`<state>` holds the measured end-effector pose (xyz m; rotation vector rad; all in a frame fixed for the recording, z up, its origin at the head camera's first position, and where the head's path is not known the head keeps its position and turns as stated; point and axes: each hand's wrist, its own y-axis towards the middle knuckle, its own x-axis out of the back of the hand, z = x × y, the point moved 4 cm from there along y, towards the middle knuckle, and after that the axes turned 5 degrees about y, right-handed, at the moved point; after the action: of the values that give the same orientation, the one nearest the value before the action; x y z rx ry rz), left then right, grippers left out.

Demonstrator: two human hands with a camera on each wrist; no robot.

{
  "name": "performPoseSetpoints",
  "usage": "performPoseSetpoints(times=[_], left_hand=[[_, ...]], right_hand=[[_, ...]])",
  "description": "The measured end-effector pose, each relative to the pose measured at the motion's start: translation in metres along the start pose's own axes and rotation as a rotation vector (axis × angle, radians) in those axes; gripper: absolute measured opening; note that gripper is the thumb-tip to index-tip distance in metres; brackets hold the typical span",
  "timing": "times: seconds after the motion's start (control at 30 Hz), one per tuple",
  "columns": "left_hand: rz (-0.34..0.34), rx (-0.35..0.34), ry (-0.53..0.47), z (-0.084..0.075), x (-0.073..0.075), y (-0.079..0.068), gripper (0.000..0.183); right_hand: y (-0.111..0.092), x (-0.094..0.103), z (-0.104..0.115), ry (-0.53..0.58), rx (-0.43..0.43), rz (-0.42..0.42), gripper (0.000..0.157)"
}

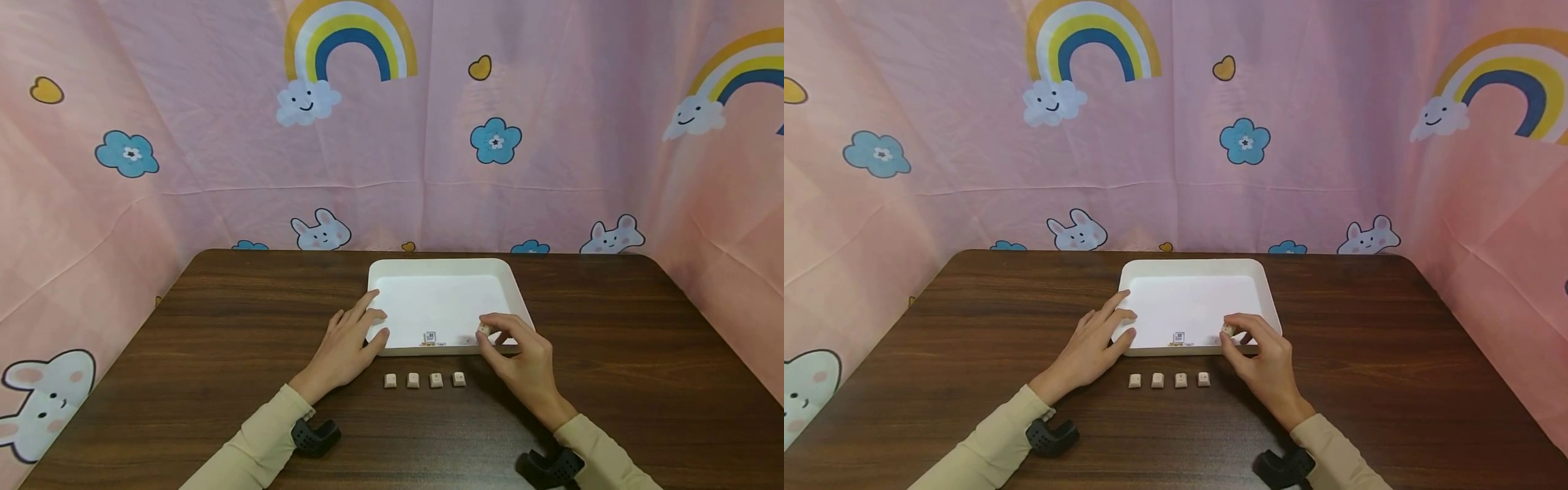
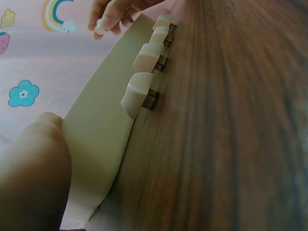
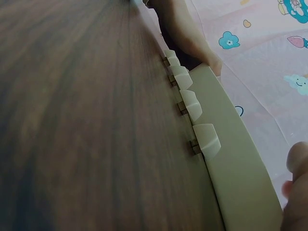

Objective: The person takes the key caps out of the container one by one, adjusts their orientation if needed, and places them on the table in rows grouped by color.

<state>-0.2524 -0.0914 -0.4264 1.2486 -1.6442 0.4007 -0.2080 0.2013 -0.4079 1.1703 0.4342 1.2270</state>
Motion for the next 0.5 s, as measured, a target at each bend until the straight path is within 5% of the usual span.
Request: performPoseSetpoints(times=[0.5], left_hand=[[0.003,0.002,-0.005,0.0013,-0.0006,0.0,0.034]], right_hand=[[-0.0018,-0.0024,0.0032,0.07,0.033,0.071,0.019]])
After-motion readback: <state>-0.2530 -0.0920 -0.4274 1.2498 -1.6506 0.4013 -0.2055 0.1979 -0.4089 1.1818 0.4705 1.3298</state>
